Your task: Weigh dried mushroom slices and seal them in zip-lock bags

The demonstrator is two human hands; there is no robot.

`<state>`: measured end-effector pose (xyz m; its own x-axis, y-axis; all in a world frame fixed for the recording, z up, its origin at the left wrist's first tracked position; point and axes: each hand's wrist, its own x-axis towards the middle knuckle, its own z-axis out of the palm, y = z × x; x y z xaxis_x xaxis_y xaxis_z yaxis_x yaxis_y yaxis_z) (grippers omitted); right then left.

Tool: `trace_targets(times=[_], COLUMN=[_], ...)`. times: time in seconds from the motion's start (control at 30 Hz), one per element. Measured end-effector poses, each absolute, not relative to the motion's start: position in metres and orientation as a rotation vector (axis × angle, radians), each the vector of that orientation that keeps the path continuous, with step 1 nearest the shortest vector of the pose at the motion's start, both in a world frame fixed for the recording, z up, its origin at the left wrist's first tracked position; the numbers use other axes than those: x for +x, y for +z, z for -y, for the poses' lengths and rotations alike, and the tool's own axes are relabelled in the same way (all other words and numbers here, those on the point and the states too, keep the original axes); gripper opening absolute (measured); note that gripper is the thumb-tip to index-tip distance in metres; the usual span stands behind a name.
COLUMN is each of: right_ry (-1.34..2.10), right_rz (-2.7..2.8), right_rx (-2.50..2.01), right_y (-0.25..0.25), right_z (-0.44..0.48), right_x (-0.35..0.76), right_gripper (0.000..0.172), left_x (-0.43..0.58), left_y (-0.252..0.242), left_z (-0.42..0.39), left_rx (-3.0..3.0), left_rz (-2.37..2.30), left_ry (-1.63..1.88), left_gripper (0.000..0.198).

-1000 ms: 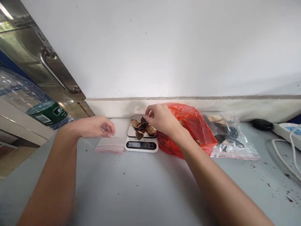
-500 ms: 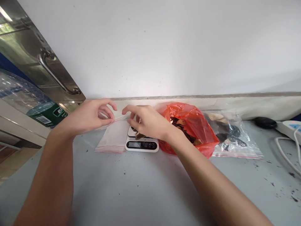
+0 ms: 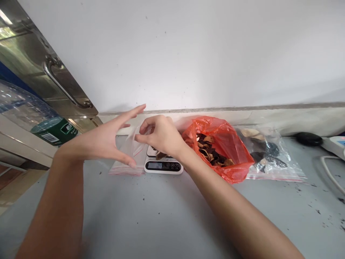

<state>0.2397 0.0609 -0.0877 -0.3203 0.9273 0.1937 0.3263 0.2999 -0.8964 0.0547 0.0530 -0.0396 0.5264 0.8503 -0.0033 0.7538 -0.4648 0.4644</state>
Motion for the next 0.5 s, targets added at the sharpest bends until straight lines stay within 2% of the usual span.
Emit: trace_targets(times=[0.03, 0.1, 0.2, 0.3, 0.4, 0.5], right_ry=[1.035, 1.086, 1.088, 0.953, 0.843, 0.77], right_rz=[1.827, 1.85, 1.886, 2.173, 2.499, 2.584], right_rx=[-1.089, -1.044, -1.122, -1.299, -1.323, -1.354], right_y=[-0.086, -0.083, -0.078, -0.078, -0.084, -0.091], right_z=[-0.06, -0.059, -0.059, -0.063, -0.067, -0.068], right_x=[0.241, 0.244, 0.255, 0.269, 0.277, 0.277], right_gripper=[0.009, 0.012, 0.016, 0.012, 0.02, 0.026], left_x=[0.054, 0.053, 0.048, 0.041, 0.037, 0.036], left_y=[-0.04, -0.042, -0.044, -0.047, -0.049, -0.051], left_z=[-0.054, -0.056, -0.059, -0.063, -0.063, -0.063], left_rx=[2.347, 2.325, 2.279, 2.182, 2.098, 2.099], left_rz=[-1.291, -1.282, -1.378, -1.559, -1.602, -1.537], left_ry=[0.232, 0.162, 0.108, -0.067, -0.221, -0.213], left_gripper=[0.13, 0.134, 0.122, 0.119, 0.116, 0.102])
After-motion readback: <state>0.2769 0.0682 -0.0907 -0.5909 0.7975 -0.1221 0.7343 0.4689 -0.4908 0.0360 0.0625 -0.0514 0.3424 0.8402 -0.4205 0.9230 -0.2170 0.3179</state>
